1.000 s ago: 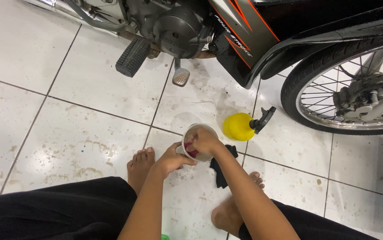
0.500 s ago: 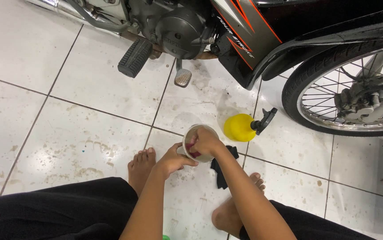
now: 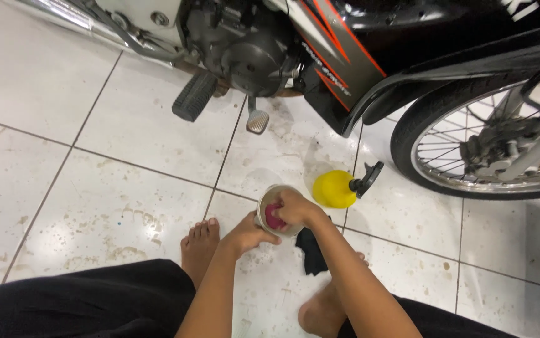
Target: The person cleans the side fairing of a black Suzuki motorcycle using a pink sponge and a yellow spray bottle. They repeatedly wipe the surface, dip the sponge into a bucket of water, and spray the area before continuing to scrub the side panel.
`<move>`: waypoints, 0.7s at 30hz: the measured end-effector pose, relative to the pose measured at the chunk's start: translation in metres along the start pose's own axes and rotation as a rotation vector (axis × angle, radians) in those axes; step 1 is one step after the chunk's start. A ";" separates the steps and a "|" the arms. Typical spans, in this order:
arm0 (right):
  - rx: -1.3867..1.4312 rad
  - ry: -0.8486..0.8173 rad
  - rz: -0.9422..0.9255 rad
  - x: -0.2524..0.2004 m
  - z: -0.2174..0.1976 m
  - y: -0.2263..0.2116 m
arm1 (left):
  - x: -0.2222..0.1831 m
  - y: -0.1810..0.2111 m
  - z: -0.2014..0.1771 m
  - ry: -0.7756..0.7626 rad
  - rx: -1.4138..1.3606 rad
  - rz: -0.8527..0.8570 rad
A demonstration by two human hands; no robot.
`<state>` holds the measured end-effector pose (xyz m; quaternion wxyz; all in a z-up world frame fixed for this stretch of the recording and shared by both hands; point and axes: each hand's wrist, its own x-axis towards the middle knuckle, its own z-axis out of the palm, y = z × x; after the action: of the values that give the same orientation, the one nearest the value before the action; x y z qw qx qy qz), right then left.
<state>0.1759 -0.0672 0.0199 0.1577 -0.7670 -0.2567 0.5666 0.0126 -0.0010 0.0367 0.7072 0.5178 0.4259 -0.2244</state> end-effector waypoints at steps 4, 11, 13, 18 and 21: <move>-0.041 0.030 -0.045 0.035 -0.011 0.025 | -0.033 0.021 -0.001 -0.047 0.044 0.034; -0.507 -0.013 0.046 -0.072 -0.046 -0.077 | -0.038 0.044 -0.013 -0.204 0.317 -0.259; -0.452 -0.009 0.029 -0.092 -0.061 -0.093 | -0.049 0.056 -0.021 -0.190 0.409 -0.262; -0.323 0.166 -0.342 -0.148 -0.115 -0.130 | -0.050 0.079 -0.039 -0.087 0.549 -0.110; -0.334 0.368 -0.583 -0.181 -0.158 -0.154 | -0.022 0.082 -0.044 -0.022 0.114 0.135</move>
<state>0.2515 -0.0370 0.2937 0.2285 -0.7659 -0.5201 0.3012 0.0468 0.0665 0.0950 0.6948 0.5821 0.3688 -0.2057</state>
